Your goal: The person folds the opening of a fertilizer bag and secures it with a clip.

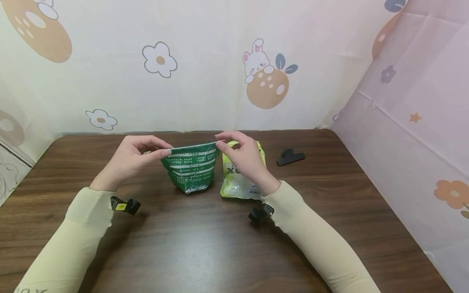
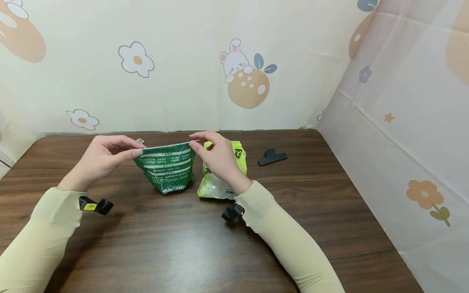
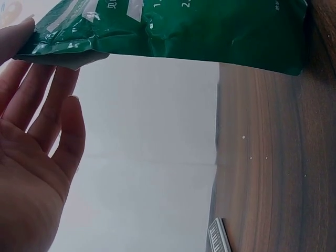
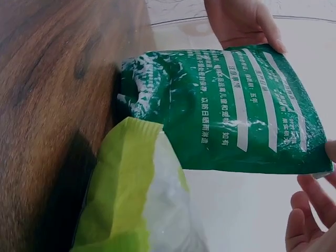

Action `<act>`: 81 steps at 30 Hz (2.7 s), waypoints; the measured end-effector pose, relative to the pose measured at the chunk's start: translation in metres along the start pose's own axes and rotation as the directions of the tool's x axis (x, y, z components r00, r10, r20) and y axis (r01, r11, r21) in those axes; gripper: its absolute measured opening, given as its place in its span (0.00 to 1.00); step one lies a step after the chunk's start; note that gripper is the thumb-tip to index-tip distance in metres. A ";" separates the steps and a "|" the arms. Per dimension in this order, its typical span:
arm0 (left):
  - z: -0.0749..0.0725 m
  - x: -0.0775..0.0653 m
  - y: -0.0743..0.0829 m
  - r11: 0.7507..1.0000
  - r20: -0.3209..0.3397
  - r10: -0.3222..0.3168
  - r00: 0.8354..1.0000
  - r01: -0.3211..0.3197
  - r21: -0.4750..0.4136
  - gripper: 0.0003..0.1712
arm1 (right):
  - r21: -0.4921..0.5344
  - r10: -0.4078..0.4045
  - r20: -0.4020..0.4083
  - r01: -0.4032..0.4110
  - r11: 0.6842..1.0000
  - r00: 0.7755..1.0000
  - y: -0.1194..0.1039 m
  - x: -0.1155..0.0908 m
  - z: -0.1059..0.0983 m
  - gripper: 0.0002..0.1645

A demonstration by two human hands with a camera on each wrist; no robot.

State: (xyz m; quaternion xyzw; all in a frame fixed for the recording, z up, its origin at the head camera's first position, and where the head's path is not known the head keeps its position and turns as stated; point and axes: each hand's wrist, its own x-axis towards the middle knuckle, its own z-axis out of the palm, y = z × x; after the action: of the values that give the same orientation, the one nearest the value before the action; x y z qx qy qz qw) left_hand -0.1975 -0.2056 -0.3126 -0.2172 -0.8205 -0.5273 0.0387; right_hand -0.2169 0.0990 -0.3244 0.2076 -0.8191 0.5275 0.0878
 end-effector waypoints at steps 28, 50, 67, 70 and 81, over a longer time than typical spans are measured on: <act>0.014 -0.003 0.020 0.955 -0.133 0.107 0.985 -0.065 0.289 0.02 | -0.078 -0.140 -0.042 0.136 0.988 0.989 -0.001 -0.001 0.005 0.03; 0.022 -0.001 0.025 0.966 -0.113 0.129 0.985 -0.099 0.240 0.03 | -0.118 -0.277 0.006 0.276 0.954 0.961 -0.016 -0.004 0.017 0.11; 0.033 0.000 0.029 0.916 -0.059 0.318 0.946 -0.290 0.278 0.06 | -0.339 -0.550 0.055 0.533 0.775 0.833 -0.035 -0.008 0.033 0.07; 0.032 0.001 0.028 0.918 -0.055 0.315 0.947 -0.290 0.269 0.06 | -0.349 -0.544 0.049 0.525 0.776 0.837 -0.033 -0.008 0.031 0.06; 0.025 0.001 0.026 0.910 -0.040 0.311 0.949 -0.286 0.300 0.06 | -0.395 -0.514 0.038 0.485 0.780 0.857 -0.027 -0.005 0.028 0.07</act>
State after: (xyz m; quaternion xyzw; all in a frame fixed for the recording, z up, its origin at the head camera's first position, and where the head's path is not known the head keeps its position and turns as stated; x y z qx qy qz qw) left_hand -0.1840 -0.1738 -0.3011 -0.3089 -0.8436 -0.3979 0.1859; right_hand -0.1980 0.0650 -0.3157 0.3762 -0.8192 0.3184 0.2934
